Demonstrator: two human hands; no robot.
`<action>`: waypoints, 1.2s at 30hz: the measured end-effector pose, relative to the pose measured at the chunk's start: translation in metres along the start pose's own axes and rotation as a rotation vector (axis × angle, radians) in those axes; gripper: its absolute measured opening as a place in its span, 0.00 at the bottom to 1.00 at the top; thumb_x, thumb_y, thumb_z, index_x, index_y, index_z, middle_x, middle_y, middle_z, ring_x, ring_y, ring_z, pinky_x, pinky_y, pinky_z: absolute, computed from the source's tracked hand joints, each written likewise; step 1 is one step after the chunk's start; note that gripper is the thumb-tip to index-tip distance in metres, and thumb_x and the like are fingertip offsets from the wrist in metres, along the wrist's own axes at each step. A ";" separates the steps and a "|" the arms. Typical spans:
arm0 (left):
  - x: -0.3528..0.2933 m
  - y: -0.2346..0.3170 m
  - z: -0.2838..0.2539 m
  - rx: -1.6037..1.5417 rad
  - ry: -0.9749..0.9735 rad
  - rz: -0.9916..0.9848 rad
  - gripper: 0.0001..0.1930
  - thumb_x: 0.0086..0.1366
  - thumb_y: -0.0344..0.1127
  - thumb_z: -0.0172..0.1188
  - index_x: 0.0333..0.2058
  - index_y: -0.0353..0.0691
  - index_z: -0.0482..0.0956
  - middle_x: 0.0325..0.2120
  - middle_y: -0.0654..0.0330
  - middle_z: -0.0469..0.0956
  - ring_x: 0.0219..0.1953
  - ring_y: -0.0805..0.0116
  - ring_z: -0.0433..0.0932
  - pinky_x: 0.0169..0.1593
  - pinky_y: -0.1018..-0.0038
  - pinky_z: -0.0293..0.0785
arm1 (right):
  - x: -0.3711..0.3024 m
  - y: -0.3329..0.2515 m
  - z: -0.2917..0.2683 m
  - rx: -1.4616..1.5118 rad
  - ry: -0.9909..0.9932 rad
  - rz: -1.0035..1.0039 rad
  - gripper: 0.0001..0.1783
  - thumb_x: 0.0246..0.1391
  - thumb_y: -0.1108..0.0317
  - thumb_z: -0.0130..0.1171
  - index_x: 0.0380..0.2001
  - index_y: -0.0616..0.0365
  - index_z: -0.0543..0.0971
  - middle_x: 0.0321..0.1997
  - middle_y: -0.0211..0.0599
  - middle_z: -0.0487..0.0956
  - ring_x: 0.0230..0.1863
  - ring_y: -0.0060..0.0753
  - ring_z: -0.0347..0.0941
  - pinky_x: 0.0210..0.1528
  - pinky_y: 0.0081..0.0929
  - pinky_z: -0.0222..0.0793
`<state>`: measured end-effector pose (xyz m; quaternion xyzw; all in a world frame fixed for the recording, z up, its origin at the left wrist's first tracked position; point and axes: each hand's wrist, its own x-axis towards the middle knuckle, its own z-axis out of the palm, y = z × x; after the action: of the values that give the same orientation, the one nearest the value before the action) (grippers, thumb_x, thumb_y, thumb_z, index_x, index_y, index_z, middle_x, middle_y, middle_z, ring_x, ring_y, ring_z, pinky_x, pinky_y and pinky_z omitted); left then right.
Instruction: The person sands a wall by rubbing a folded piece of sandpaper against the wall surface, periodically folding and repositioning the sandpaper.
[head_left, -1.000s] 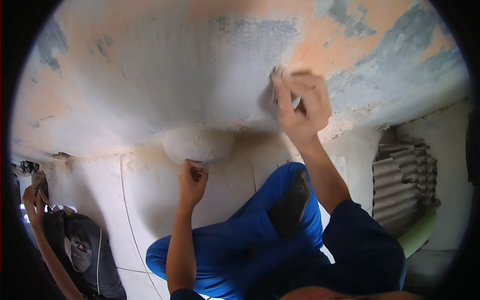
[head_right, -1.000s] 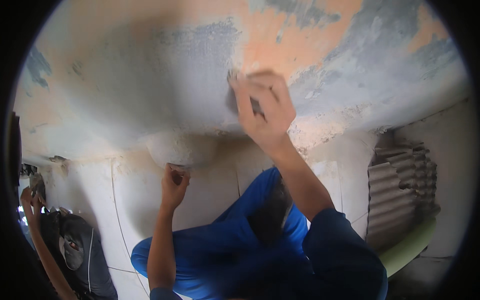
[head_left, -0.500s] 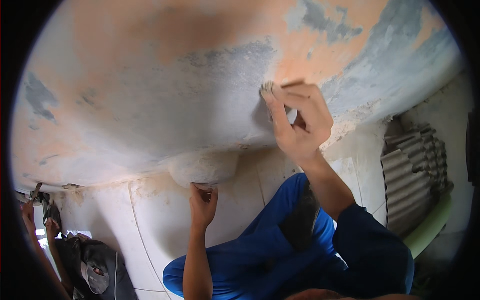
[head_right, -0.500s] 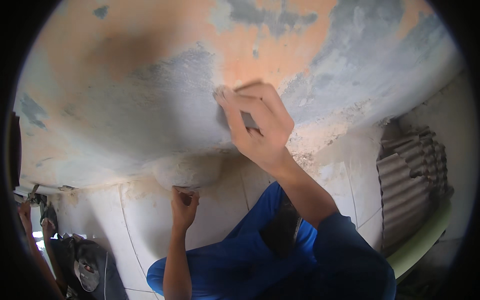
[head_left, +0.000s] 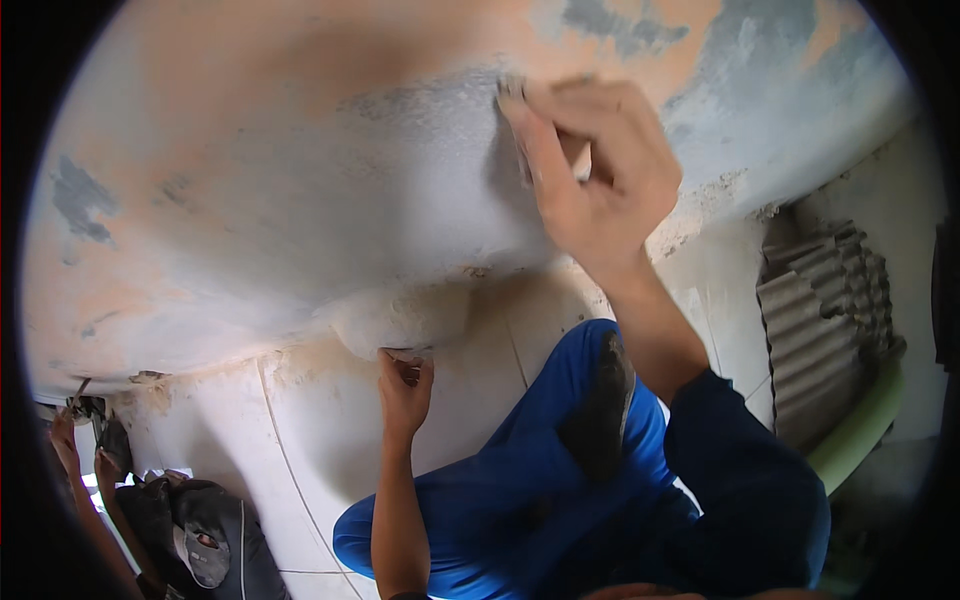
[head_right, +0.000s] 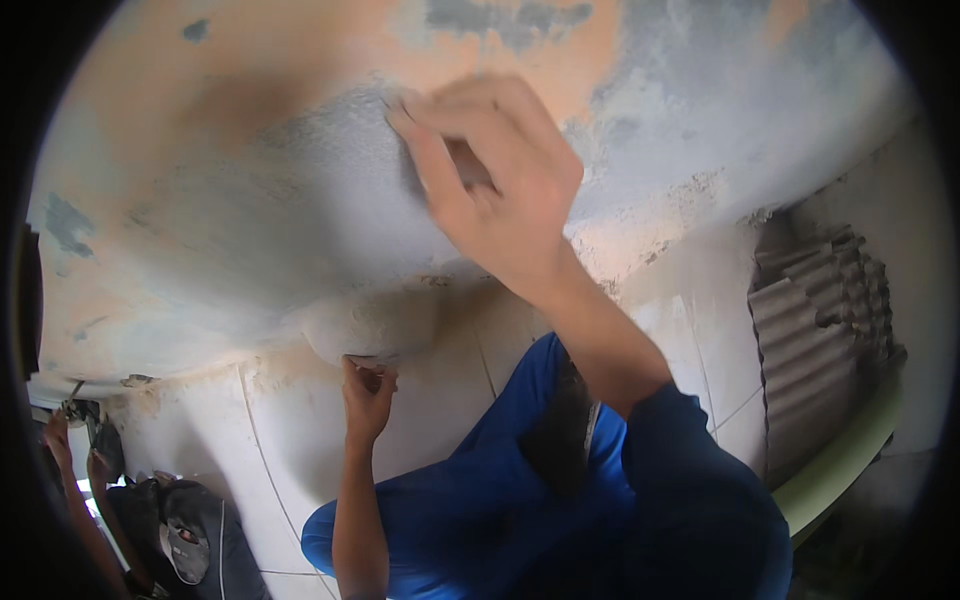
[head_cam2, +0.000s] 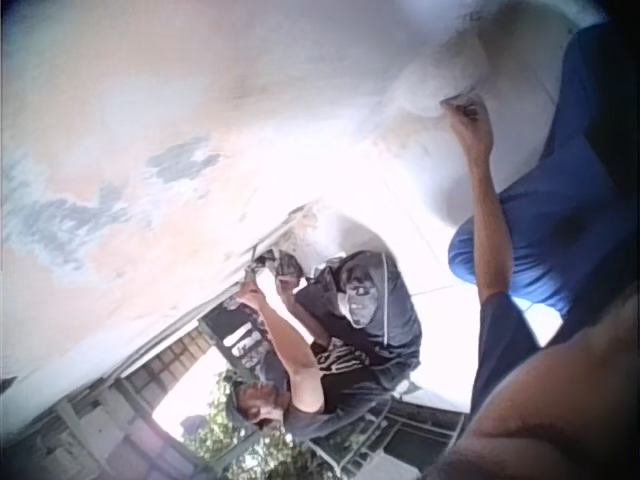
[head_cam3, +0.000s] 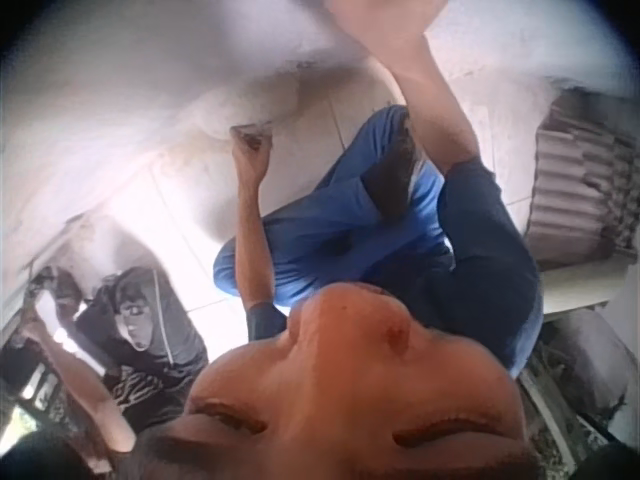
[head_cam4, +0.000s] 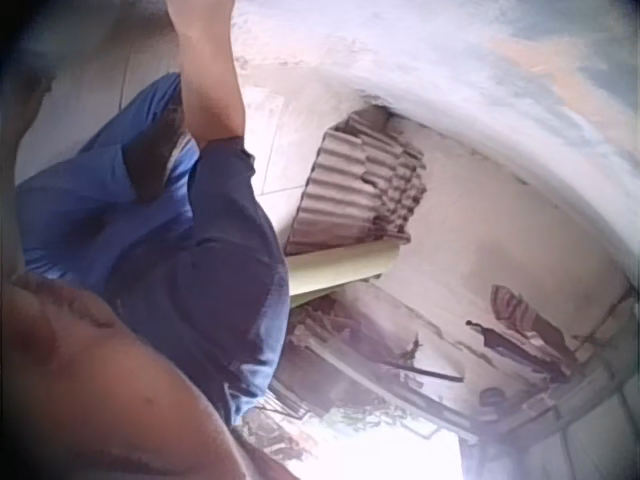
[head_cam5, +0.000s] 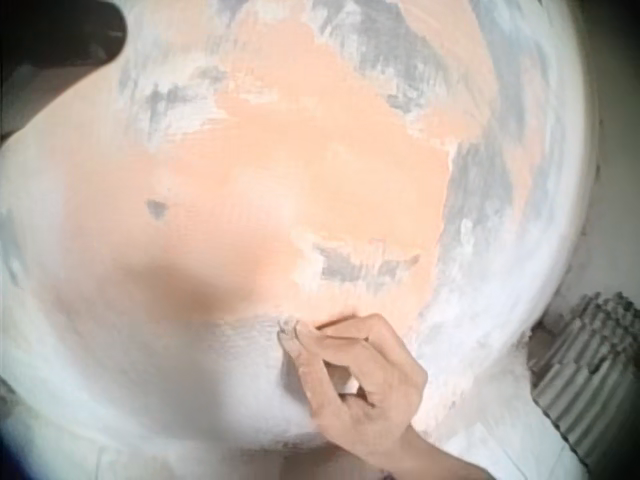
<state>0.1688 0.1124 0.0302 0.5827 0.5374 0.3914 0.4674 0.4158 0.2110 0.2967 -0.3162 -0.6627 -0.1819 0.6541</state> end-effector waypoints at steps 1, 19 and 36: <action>0.004 0.002 -0.002 0.035 0.004 -0.017 0.18 0.64 0.31 0.68 0.40 0.35 0.64 0.30 0.51 0.82 0.28 0.63 0.83 0.32 0.69 0.78 | 0.005 -0.002 0.003 -0.005 0.009 0.000 0.10 0.49 0.83 0.72 0.36 0.64 0.86 0.31 0.36 0.77 0.24 0.23 0.72 0.22 0.19 0.64; 0.005 -0.004 -0.001 0.026 -0.024 -0.046 0.21 0.65 0.31 0.67 0.43 0.34 0.60 0.32 0.50 0.81 0.29 0.64 0.83 0.33 0.71 0.80 | -0.045 0.006 -0.016 -0.006 -0.135 0.062 0.13 0.47 0.87 0.72 0.38 0.68 0.85 0.32 0.41 0.78 0.29 0.27 0.76 0.27 0.20 0.67; 0.004 0.000 0.001 -0.030 -0.060 -0.027 0.24 0.65 0.31 0.67 0.45 0.34 0.56 0.34 0.48 0.81 0.30 0.62 0.83 0.32 0.71 0.79 | -0.012 -0.001 -0.012 0.015 -0.149 0.018 0.09 0.50 0.86 0.70 0.36 0.68 0.85 0.31 0.41 0.77 0.28 0.27 0.74 0.25 0.20 0.65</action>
<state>0.1699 0.1166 0.0297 0.5796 0.5250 0.3757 0.4973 0.4231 0.2003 0.2865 -0.3300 -0.7078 -0.1470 0.6070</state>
